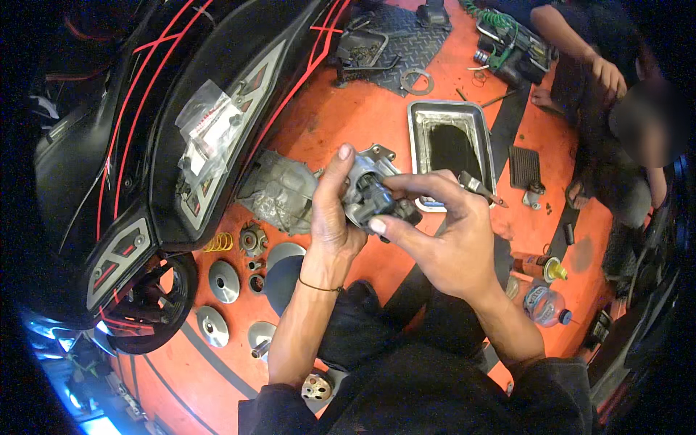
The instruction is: The person cleans a motorcycle carburetor by hand and using a screwdriver. The person rotates the carburetor to inspect different sides, wipes parts of it, and uses a screwdriver to loosen or tighten screws on the assembly.
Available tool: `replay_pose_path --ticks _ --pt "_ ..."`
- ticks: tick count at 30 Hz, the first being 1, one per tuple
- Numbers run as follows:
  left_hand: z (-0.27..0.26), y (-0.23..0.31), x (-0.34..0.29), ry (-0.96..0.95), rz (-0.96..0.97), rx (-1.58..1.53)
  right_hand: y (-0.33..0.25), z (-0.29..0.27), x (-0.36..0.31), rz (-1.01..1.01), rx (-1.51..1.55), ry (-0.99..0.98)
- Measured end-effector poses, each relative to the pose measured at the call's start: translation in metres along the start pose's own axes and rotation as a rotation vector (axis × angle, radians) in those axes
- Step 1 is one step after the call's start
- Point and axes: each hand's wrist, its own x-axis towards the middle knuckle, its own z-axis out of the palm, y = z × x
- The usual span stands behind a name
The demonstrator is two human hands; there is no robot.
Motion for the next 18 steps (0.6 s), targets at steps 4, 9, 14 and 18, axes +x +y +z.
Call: replay_pose_path --ticks 4,9,14,18 --pt "0.000 -0.004 0.004 0.038 -0.024 -0.071 0.001 0.007 -0.002 -0.073 -0.016 0.045" --pt "0.004 -0.001 0.002 0.026 -0.023 -0.021 0.002 0.011 -0.002 -0.069 -0.055 0.062" --pt "0.004 -0.001 0.001 0.041 -0.065 -0.033 0.005 0.012 -0.001 -0.058 -0.030 0.040" --pt "0.004 -0.002 0.003 0.078 -0.031 -0.027 0.005 0.013 0.000 -0.054 -0.005 0.040"
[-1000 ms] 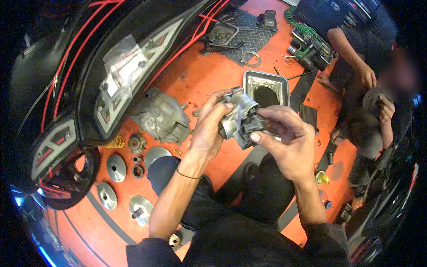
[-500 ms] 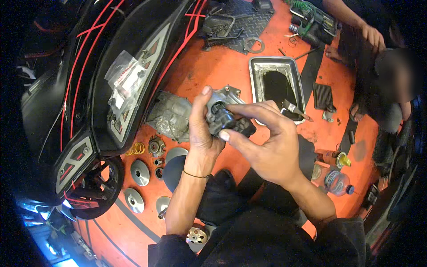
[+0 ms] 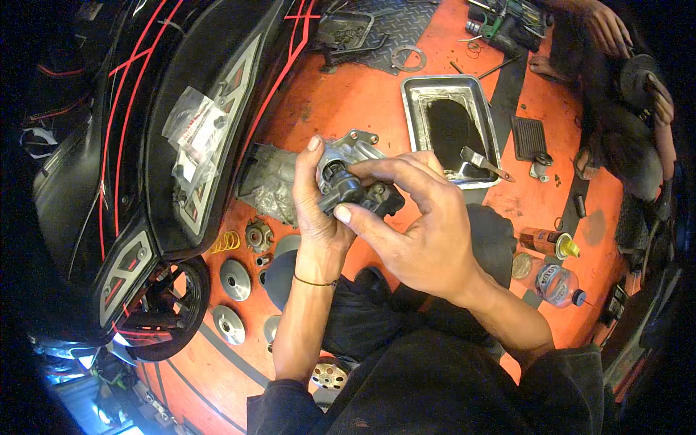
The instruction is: The person cleans a motorcycle carburetor by hand and using a screwdriver. The person rotates the carburetor to inspect different sides, wipes parts of it, and uses a screwdriver to loosen or tighten screws on the assembly.
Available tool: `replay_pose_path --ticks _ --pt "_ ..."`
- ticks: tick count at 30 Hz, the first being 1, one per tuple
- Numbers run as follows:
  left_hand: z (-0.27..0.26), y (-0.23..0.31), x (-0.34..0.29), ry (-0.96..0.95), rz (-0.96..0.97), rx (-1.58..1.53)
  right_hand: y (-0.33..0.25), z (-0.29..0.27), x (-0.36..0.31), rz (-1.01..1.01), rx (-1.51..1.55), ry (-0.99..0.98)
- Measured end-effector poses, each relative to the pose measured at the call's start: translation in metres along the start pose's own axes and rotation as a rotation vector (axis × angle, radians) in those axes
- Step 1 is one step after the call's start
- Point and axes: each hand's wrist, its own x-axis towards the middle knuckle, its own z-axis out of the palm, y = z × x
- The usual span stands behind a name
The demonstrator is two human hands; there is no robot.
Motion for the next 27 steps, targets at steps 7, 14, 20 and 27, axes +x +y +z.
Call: replay_pose_path --ticks 7,14,20,27 --pt "-0.005 0.002 0.003 0.000 0.054 0.080 0.001 -0.001 0.001 -0.050 -0.058 0.003" --pt "-0.003 0.003 0.001 -0.057 0.105 0.031 0.003 -0.004 -0.001 -0.043 0.014 -0.024" --pt "-0.009 0.004 0.004 -0.021 0.148 0.112 0.004 -0.004 -0.001 -0.026 0.011 -0.065" --pt "-0.010 0.004 0.007 0.008 0.205 0.175 0.004 -0.007 -0.002 -0.031 0.021 -0.068"
